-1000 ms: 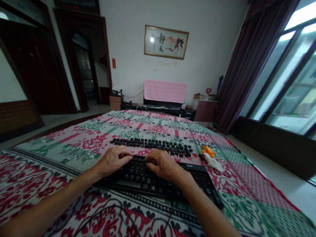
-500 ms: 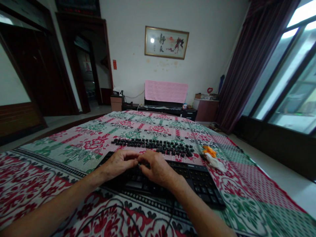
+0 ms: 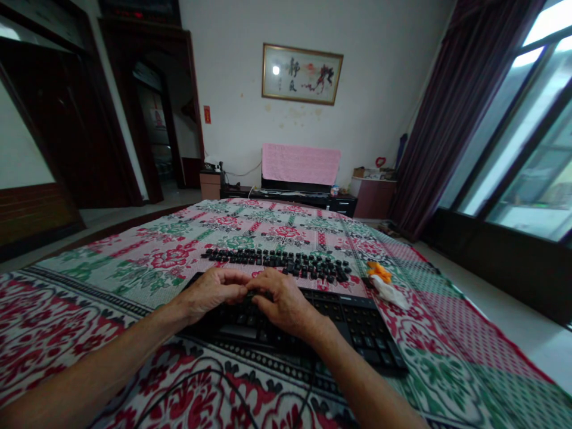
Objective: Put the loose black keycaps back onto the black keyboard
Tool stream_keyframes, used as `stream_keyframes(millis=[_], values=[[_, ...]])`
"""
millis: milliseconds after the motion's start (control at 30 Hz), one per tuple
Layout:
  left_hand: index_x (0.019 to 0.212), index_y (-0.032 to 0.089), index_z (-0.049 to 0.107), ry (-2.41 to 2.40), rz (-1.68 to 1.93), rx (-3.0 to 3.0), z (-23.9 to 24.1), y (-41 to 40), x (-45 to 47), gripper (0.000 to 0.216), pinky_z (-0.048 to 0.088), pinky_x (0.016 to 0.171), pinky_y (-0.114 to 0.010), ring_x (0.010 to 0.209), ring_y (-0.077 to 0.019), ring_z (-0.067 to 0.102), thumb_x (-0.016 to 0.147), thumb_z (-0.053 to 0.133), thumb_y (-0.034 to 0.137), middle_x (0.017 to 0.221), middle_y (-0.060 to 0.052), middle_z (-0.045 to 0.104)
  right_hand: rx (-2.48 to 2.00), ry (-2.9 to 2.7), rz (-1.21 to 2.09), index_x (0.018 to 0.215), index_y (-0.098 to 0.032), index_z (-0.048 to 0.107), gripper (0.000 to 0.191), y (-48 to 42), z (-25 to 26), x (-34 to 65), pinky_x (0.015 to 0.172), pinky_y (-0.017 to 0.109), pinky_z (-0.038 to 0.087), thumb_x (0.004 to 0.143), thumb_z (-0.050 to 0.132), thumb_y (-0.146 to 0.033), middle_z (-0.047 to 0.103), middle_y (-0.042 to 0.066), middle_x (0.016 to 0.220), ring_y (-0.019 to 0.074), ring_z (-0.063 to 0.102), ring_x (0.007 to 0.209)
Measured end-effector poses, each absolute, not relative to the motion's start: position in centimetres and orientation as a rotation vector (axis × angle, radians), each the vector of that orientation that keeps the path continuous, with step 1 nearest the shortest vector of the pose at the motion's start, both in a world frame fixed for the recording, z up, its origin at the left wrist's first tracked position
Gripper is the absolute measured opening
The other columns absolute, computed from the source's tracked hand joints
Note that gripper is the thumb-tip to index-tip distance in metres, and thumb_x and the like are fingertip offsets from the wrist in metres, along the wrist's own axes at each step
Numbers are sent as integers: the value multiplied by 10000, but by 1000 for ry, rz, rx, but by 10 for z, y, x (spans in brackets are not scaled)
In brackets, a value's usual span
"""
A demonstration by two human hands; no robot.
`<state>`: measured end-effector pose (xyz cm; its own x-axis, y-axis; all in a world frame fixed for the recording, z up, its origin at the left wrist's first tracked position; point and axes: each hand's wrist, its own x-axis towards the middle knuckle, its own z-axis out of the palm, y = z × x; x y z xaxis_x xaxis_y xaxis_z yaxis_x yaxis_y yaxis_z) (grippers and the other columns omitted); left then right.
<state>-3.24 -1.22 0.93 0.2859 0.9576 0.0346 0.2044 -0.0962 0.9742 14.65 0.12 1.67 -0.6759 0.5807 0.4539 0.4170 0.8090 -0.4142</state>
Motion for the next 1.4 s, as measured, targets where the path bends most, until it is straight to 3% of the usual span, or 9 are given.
stream_keyframes(millis=[233, 567, 900, 1233, 1400], values=[[840, 141, 636, 1124, 1012, 1526, 11, -13, -29, 265, 351, 542, -187, 553, -69, 457, 601, 552, 218, 676, 5, 601, -851, -2184, 620, 905, -175, 547, 212, 4, 2, 138, 637, 220, 400, 712, 468, -134, 589, 10, 780, 109, 524, 688], [865, 134, 611, 1124, 1118, 1529, 5, -9, -28, 279, 407, 598, -201, 615, -87, 526, 602, 553, 209, 772, -15, 625, -1034, -2093, 607, 815, -159, 583, 177, 0, -1, 131, 500, 187, 371, 695, 507, -265, 595, 1, 652, 98, 512, 563], [891, 191, 626, 1531, 1122, 2025, 2, -4, -40, 275, 383, 542, -183, 579, -94, 519, 665, 478, 242, 648, 23, 608, -1105, -2362, 516, 732, -151, 612, 145, 6, 17, 158, 496, 186, 333, 649, 517, -222, 568, -2, 655, 87, 474, 562], [823, 195, 638, 1551, 1105, 2087, -4, 0, -43, 236, 413, 631, -188, 661, -103, 557, 676, 456, 222, 729, 25, 642, -1053, -2563, 625, 730, -157, 646, 169, 6, 9, 154, 452, 179, 306, 656, 508, -220, 593, -9, 618, 83, 454, 518], [800, 196, 645, 1530, 1070, 2124, -1, -4, -41, 229, 406, 671, -198, 705, -108, 552, 679, 450, 205, 773, 18, 640, -1151, -2485, 848, 745, -147, 652, 198, 9, 8, 154, 422, 177, 292, 642, 511, -242, 583, -7, 592, 75, 424, 476]])
